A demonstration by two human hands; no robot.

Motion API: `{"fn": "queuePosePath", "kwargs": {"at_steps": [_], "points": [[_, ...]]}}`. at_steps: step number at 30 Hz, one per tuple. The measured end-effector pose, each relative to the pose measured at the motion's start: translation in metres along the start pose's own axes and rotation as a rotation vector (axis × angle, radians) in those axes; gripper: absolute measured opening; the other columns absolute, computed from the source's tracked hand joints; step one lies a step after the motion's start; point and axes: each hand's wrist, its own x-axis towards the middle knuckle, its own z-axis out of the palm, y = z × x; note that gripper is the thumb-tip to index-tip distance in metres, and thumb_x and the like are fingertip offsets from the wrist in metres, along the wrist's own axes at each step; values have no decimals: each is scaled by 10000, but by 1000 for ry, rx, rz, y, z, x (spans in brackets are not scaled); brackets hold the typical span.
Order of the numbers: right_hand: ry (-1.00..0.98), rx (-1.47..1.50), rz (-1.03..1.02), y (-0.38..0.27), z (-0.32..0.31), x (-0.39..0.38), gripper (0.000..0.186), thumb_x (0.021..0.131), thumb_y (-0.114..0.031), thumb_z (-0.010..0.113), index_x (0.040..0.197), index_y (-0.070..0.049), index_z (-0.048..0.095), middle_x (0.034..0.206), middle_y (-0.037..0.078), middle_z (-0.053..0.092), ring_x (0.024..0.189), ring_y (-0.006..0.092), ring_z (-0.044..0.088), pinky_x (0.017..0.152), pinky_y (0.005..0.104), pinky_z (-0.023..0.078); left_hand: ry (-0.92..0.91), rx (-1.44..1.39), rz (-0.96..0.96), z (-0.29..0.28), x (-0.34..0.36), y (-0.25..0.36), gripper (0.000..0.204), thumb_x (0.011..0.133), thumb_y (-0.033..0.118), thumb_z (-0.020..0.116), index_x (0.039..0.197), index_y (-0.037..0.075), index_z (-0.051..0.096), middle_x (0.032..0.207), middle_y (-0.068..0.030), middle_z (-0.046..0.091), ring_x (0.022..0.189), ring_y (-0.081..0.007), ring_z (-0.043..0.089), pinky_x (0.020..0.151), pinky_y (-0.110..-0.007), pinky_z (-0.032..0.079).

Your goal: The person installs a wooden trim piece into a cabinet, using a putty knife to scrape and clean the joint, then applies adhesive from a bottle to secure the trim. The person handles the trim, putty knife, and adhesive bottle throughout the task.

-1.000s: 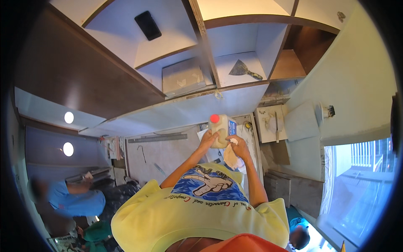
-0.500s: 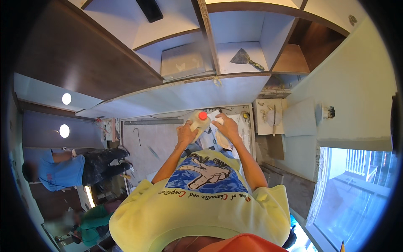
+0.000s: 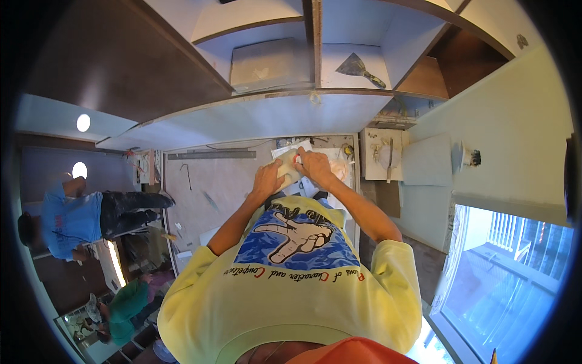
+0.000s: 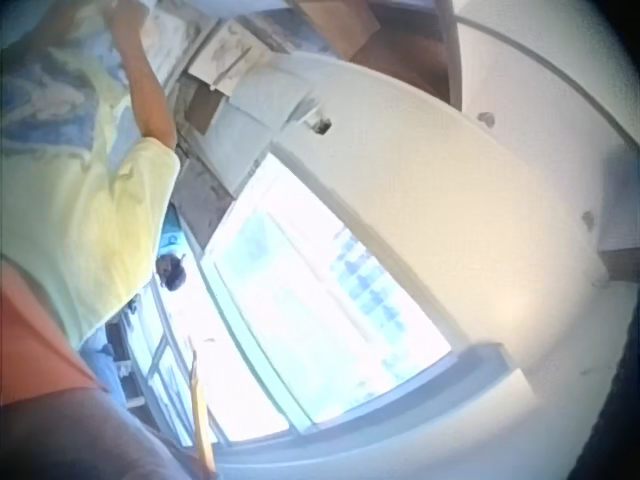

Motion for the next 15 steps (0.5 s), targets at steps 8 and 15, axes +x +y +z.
{"fn": "queuePosePath", "kwargs": {"at_steps": [8, 15], "points": [[-83, -68, -306, -6, -39, 7, 401, 924, -311, 697, 1282, -194, 559, 1116, 201, 617, 843, 352, 712, 764, 458, 560, -130, -13, 58, -45, 20, -26, 469, 836, 264, 776, 1214, 72, 577, 996, -235, 722, 973, -423, 678, 890, -501, 493], [-97, -87, 98, -49, -31, 36, 375, 915, -383, 677, 1246, -216, 620, 858, 68, 685, 834, 329, 699, 693, 434, 530, -115, 8, 159, -56, 35, -61, 473, 828, 258, 793, 1209, 69, 586, 951, -237, 721, 947, -446, 673, 852, -522, 509]]}}
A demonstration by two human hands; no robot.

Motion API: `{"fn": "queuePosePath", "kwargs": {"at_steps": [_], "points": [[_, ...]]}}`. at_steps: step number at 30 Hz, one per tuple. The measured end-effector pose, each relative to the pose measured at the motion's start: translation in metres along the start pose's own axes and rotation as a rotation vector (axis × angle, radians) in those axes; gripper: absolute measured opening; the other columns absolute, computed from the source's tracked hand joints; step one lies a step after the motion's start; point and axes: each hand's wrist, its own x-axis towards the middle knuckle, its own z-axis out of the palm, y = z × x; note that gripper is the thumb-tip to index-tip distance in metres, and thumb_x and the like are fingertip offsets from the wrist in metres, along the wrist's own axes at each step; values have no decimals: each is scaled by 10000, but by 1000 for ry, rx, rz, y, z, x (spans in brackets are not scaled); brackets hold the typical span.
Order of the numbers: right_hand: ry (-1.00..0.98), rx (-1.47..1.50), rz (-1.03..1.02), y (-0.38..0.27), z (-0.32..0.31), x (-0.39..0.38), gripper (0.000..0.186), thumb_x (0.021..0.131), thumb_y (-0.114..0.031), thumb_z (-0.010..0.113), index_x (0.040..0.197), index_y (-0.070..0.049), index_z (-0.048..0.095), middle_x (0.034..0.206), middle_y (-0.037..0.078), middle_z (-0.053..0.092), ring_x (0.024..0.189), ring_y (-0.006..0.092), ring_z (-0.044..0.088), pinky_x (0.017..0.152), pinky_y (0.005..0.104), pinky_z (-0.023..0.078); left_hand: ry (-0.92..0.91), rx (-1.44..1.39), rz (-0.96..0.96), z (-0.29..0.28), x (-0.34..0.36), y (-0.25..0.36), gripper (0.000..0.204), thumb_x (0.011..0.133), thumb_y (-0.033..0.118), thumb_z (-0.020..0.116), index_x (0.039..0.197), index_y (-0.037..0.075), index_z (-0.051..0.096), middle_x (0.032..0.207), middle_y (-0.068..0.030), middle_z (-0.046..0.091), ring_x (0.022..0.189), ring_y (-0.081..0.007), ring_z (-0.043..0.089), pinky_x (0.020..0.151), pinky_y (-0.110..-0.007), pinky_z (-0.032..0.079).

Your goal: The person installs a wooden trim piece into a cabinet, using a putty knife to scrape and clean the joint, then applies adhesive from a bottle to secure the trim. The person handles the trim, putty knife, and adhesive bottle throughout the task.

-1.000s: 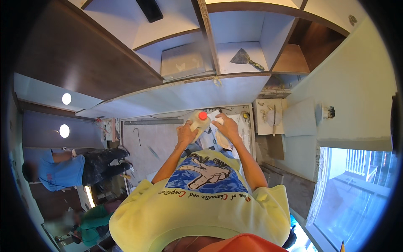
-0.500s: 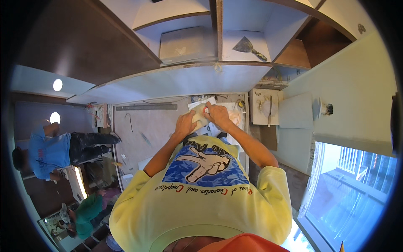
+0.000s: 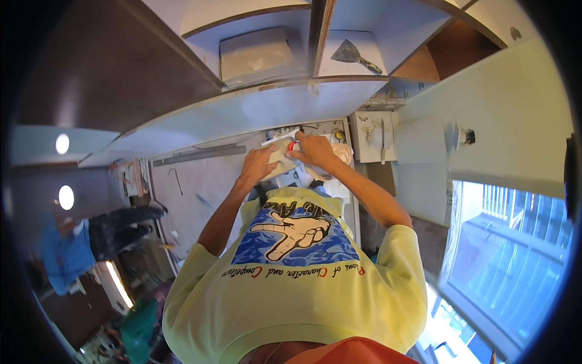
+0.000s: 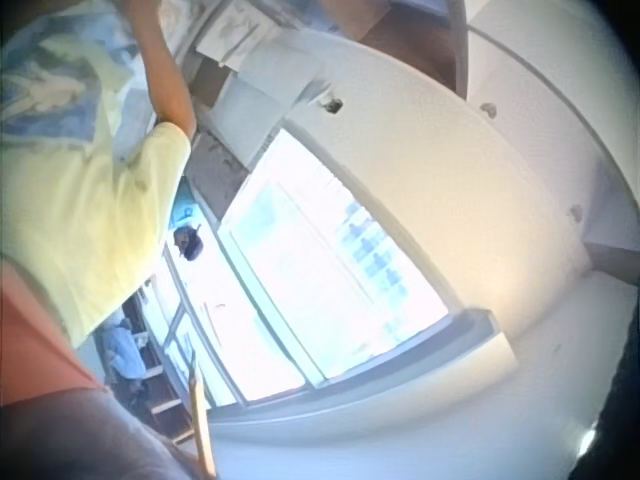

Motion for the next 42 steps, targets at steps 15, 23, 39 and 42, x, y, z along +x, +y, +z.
{"fn": "queuePosePath", "kwargs": {"at_steps": [15, 23, 39, 42], "points": [[136, 49, 53, -95, 17, 86, 333, 880, -315, 722, 1187, -203, 657, 1082, 140, 694, 924, 364, 712, 786, 477, 566, -75, 2, 196, -66, 33, -126, 493, 800, 277, 793, 1210, 89, 594, 933, -225, 729, 906, -436, 688, 802, -519, 525], [529, 384, 448, 3, -21, 111, 421, 883, -389, 728, 1165, -106, 592, 1080, 214, 715, 996, 419, 685, 854, 495, 530, -53, 12, 131, -77, 24, -150, 496, 804, 262, 809, 1219, 78, 608, 998, -222, 735, 943, -434, 679, 862, -485, 518], [751, 385, 568, 238, -37, 218, 565, 875, -431, 718, 1208, -27, 506, 1123, 251, 651, 1037, 410, 669, 879, 472, 525, 13, 47, -173, -57, 44, -47, 532, 819, 357, 820, 1229, 65, 648, 1133, -186, 730, 995, -387, 693, 926, -470, 507], [803, 863, 510, 245, -22, 191, 501, 873, -344, 666, 1204, 3, 520, 1080, 177, 625, 990, 333, 627, 901, 447, 512, -40, 44, -188, -53, 56, -35, 539, 831, 380, 805, 1236, 60, 646, 1134, -186, 731, 1013, -389, 692, 939, -467, 506]]}}
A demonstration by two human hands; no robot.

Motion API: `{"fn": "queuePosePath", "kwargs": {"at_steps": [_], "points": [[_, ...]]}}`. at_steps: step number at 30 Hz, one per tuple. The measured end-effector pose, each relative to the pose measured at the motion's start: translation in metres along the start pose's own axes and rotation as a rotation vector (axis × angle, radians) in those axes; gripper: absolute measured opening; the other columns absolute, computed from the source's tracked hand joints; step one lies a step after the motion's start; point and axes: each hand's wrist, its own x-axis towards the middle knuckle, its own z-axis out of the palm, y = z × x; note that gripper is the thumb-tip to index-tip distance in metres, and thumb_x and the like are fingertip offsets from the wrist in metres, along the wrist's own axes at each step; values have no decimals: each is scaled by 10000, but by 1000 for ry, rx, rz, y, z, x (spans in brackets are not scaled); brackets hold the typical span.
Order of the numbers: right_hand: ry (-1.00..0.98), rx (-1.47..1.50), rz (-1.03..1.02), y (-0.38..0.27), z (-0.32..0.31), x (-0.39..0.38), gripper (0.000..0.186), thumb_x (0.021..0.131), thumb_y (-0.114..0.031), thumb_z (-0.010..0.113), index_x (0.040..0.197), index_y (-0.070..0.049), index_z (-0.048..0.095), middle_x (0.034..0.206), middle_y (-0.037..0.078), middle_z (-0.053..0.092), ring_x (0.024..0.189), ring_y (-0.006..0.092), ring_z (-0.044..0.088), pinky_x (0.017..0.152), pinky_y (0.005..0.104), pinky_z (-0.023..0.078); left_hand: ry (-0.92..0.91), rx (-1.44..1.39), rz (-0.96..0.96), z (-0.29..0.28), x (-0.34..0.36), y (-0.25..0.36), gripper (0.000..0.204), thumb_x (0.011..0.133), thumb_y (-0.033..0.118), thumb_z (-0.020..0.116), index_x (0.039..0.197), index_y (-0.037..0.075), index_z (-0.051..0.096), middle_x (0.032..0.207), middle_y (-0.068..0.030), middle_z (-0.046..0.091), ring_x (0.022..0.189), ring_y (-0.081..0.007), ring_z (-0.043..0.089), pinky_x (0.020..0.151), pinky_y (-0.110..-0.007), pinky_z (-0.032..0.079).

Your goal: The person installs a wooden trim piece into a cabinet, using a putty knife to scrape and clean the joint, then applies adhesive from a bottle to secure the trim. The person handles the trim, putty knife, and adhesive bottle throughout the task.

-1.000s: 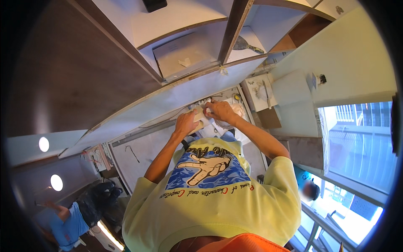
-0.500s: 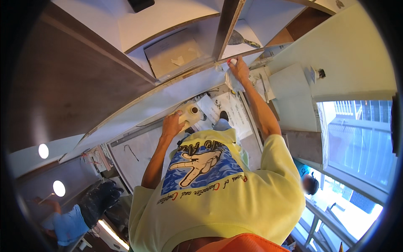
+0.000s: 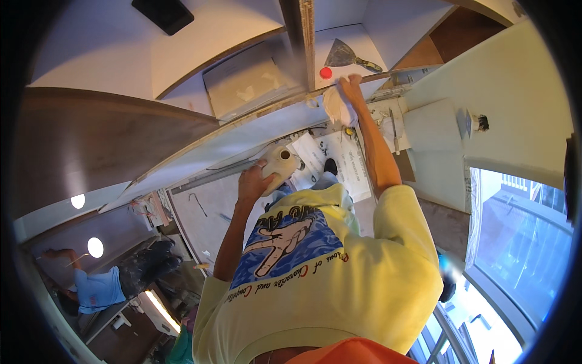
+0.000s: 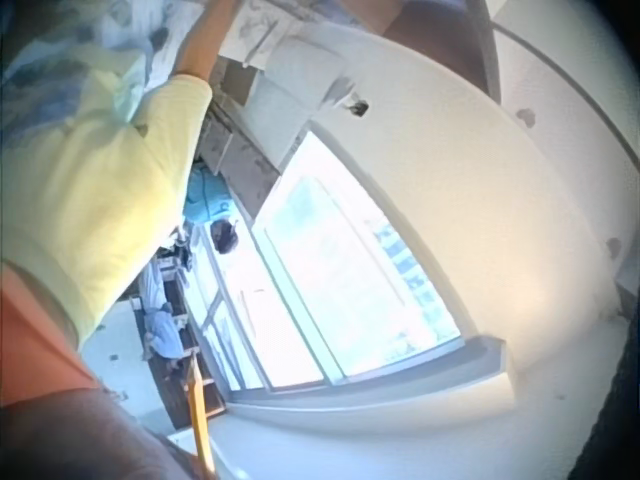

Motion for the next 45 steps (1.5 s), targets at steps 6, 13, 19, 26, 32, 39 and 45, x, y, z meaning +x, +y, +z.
{"fn": "queuePosePath", "kwargs": {"at_steps": [6, 13, 19, 26, 32, 39, 45], "points": [[-387, 527, 460, 26, -34, -114, 368, 893, -147, 607, 1222, 14, 569, 1115, 105, 611, 963, 219, 595, 864, 362, 536, 0, -11, 184, -3, 31, 13, 563, 861, 398, 772, 1264, 32, 627, 1090, -241, 727, 1001, -418, 698, 903, -481, 533], [-280, 1069, 714, 45, -20, -211, 489, 1037, -194, 563, 1500, -67, 473, 1304, 108, 658, 1145, 193, 657, 929, 310, 566, -34, 93, 372, -20, 59, 26, 515, 884, 377, 750, 1233, 22, 622, 1070, -253, 723, 939, -431, 696, 837, -496, 532], [-196, 82, 249, 36, -7, -241, 467, 1020, -367, 577, 1372, -63, 617, 1331, 209, 657, 1242, 342, 622, 1073, 403, 451, -21, 165, 486, -46, 74, 29, 518, 894, 387, 741, 1238, 22, 611, 1002, -253, 726, 867, -433, 698, 769, -499, 535], [22, -70, -51, -97, -17, -194, 405, 1019, -381, 586, 1260, -63, 654, 1159, 210, 708, 1096, 402, 662, 920, 432, 510, -113, 163, 392, -52, 66, 23, 514, 895, 396, 742, 1244, 45, 604, 978, -243, 730, 887, -419, 711, 777, -496, 534], [422, -34, -657, -236, -37, -129, 216, 972, -209, 678, 1165, -112, 671, 1075, 164, 677, 889, 339, 679, 733, 399, 530, -103, 117, 341, -37, 44, 3, 530, 896, 425, 729, 1238, 45, 591, 972, -247, 729, 902, -426, 707, 791, -490, 540], [4, -449, -401, -129, 7, -105, 210, 948, -230, 662, 1121, -111, 652, 1072, 158, 644, 954, 393, 656, 808, 483, 524, -87, 80, 300, -21, 31, -11, 553, 904, 448, 707, 1254, 42, 570, 1041, -257, 722, 967, -438, 696, 831, -502, 535], [62, -361, -267, -87, -1, -133, 283, 969, -246, 644, 1159, -37, 635, 1102, 202, 660, 1019, 428, 640, 865, 488, 511, -129, 70, 211, -15, 21, -17, 586, 890, 469, 714, 1277, 51, 579, 1084, -247, 722, 1012, -423, 690, 882, -494, 529]]}}
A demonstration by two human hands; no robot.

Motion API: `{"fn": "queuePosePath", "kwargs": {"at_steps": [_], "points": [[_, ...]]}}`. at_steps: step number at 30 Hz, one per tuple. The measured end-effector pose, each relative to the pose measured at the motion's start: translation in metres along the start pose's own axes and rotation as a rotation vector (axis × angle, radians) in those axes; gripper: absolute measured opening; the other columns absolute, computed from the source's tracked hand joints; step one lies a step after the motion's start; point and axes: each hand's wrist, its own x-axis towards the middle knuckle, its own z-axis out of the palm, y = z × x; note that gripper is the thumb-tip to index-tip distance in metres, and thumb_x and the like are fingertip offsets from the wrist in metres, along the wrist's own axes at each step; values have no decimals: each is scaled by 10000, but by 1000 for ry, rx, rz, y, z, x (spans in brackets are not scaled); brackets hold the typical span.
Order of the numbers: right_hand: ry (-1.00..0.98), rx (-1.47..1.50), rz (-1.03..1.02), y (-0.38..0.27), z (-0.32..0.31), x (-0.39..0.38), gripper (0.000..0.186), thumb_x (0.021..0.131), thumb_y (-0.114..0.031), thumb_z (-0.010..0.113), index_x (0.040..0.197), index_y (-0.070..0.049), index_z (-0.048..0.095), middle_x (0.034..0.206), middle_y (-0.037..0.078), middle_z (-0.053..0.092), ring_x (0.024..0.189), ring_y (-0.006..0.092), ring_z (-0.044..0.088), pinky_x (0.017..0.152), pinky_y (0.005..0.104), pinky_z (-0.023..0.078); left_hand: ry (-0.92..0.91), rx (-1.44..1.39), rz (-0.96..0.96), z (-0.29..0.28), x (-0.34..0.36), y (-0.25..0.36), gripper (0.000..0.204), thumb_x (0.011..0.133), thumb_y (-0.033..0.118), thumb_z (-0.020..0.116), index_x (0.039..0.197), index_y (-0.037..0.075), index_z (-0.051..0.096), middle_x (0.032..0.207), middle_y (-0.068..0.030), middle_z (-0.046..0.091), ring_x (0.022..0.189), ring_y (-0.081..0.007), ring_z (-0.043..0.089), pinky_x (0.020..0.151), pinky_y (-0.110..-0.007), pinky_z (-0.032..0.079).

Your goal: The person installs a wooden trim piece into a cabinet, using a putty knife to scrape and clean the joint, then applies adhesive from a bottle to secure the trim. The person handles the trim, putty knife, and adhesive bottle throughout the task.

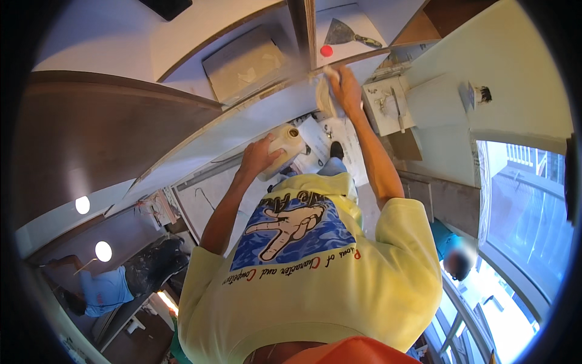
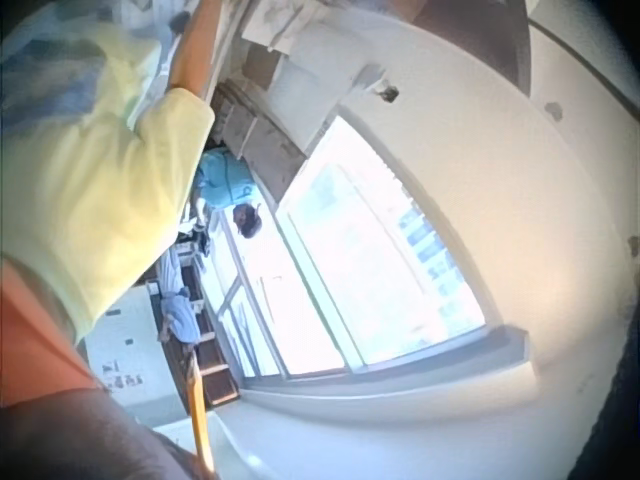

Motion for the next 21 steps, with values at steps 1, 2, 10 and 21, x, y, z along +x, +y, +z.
{"fn": "queuePosePath", "kwargs": {"at_steps": [1, 2, 10, 21], "points": [[150, 120, -115, -12, 0, 7, 264, 983, -262, 621, 1155, -63, 636, 1093, 198, 655, 1004, 434, 641, 852, 501, 509, -55, -1, -22, 0, 2, 1, 599, 891, 470, 710, 1295, 48, 580, 1100, -246, 720, 1029, -422, 683, 908, -493, 521], [294, 214, -232, -23, 1, 19, 247, 996, -279, 599, 1151, -90, 637, 1084, 194, 649, 990, 439, 641, 838, 514, 508, -79, -5, -27, 0, 3, 2, 612, 891, 471, 706, 1313, 46, 581, 1116, -245, 717, 1046, -422, 676, 933, -491, 513], [-239, -174, 43, 46, 85, -8, 268, 954, -320, 639, 1083, -86, 630, 1073, 197, 681, 1021, 422, 658, 842, 519, 509, -51, -6, 22, -11, 6, 13, 608, 888, 442, 711, 1308, 22, 577, 1062, -248, 727, 982, -426, 700, 882, -502, 534], [-49, 104, 241, 91, 62, -58, 471, 872, -388, 726, 1234, -105, 622, 866, 217, 710, 857, 419, 697, 780, 482, 531, -94, -8, -32, -12, 11, 2, 533, 895, 378, 740, 1259, 18, 594, 1108, -263, 716, 1033, -426, 691, 904, -482, 540]]}}
